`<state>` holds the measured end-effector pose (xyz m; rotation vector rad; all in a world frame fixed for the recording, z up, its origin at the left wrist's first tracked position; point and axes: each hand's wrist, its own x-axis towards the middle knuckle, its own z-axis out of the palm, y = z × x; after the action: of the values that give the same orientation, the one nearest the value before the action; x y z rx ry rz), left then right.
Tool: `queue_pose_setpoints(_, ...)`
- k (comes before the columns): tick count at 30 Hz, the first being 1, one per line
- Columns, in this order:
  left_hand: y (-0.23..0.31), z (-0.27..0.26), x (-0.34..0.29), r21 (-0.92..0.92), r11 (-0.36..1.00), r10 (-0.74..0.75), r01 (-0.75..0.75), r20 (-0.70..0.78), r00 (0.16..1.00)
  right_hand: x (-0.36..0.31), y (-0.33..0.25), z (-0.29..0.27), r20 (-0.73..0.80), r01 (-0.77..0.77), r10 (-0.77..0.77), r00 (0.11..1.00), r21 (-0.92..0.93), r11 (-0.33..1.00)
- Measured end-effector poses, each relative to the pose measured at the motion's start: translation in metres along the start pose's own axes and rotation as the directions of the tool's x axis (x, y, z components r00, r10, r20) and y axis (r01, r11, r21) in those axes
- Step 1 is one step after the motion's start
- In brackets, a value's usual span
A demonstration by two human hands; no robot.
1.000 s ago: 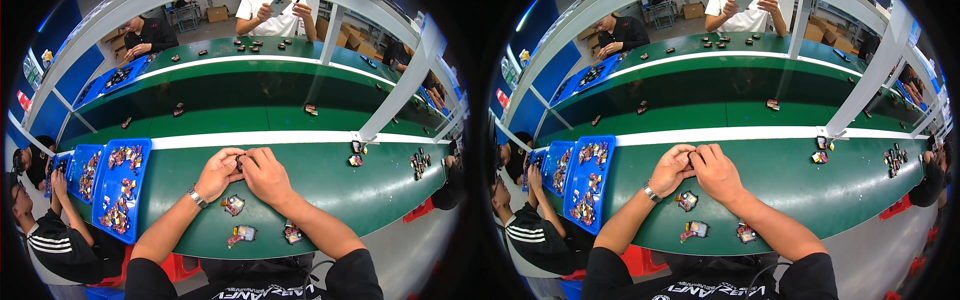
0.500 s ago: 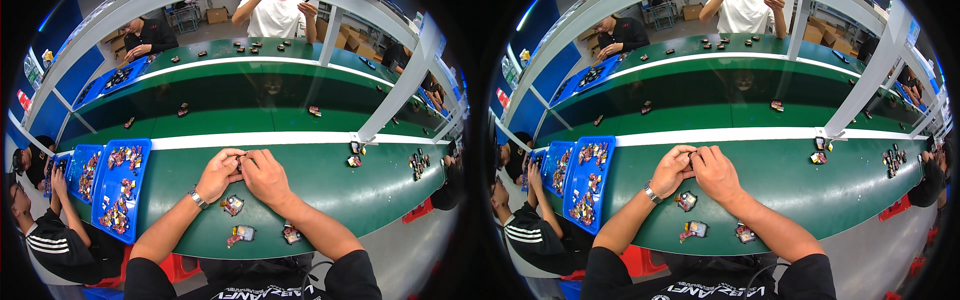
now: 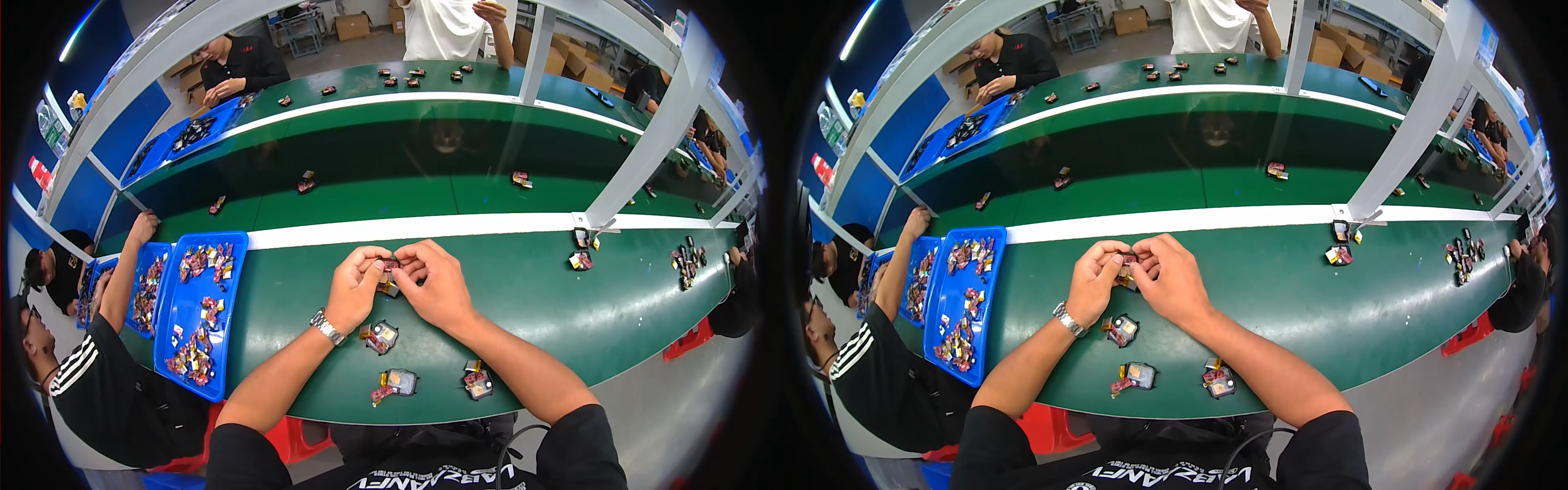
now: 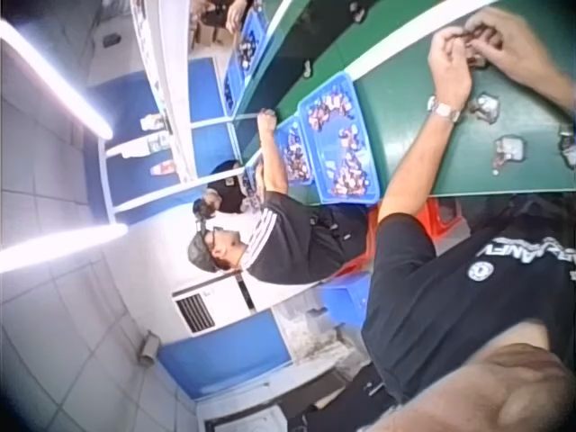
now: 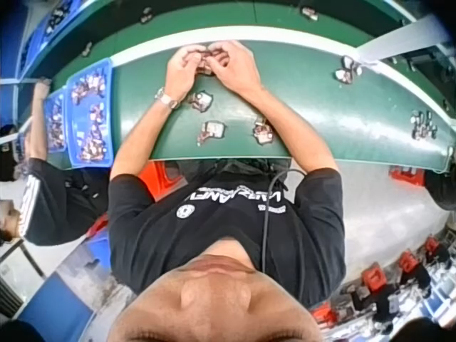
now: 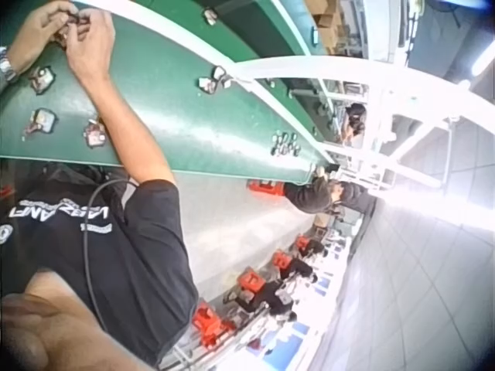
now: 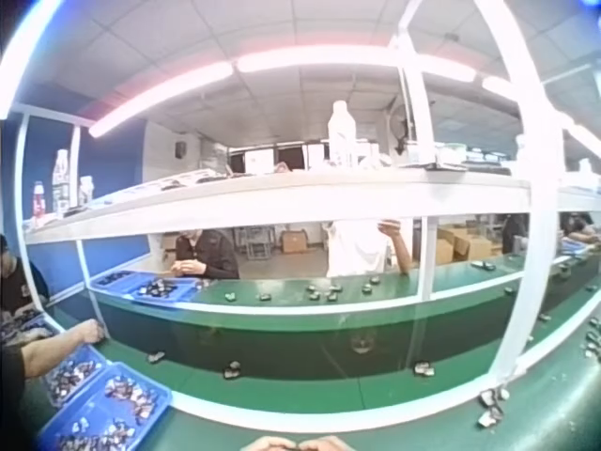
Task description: Assembling small electronic or mechanical components at a factory assembly line workstation.
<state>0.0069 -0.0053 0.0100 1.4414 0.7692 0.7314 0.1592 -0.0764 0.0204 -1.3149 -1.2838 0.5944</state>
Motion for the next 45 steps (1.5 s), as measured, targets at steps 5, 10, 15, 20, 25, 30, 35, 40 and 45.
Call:
queue_pose_setpoints(5, 0.007, 0.001, 0.000, -0.041, 0.999, -0.009, 0.013, 0.086, 0.996, 0.000, -0.004, -0.003, -0.025, -0.053, 0.053, 0.998, -0.003, 0.999)
queue_pose_setpoints(10, 0.005, 0.000, 0.001, -0.136, 0.991, 0.032, -0.012, 0.147, 0.989, -0.001, -0.006, -0.005, -0.061, -0.010, 0.008, 0.998, -0.037, 0.999)
queue_pose_setpoints(15, 0.003, 0.001, 0.002, -0.111, 0.994, 0.028, -0.011, 0.152, 0.988, -0.003, -0.009, -0.005, -0.073, 0.005, -0.011, 0.997, -0.075, 0.997)
queue_pose_setpoints(20, 0.001, -0.003, 0.002, -0.100, 0.994, 0.052, -0.036, 0.159, 0.986, -0.002, -0.007, 0.000, -0.062, 0.030, -0.037, 0.997, -0.109, 0.994)
queue_pose_setpoints(25, 0.003, -0.004, 0.007, -0.245, 0.965, 0.107, -0.092, 0.046, 0.993, 0.033, 0.008, -0.006, -0.049, -0.059, 0.054, 0.997, -0.093, 0.994)
queue_pose_setpoints(30, -0.010, -0.032, 0.023, 0.015, 0.969, 0.247, -0.248, -0.184, 0.951, 0.134, 0.052, -0.002, -0.190, -0.172, 0.113, 0.975, -0.328, 0.929)
queue_pose_setpoints(35, -0.004, -0.034, 0.024, 0.121, 0.968, 0.241, -0.219, -0.215, 0.946, 0.171, 0.068, 0.007, -0.149, -0.160, 0.083, 0.985, -0.651, 0.742)
queue_pose_setpoints(40, -0.002, -0.038, 0.022, 0.152, 0.963, 0.253, -0.221, -0.248, 0.935, 0.181, 0.050, 0.062, 0.052, 0.022, 0.011, 0.999, -0.590, 0.807)
queue_pose_setpoints(45, -0.008, -0.044, 0.027, 0.178, 0.946, 0.315, -0.270, -0.317, 0.895, 0.188, 0.054, 0.126, -0.010, -0.017, 0.014, 1.000, -0.723, 0.690)
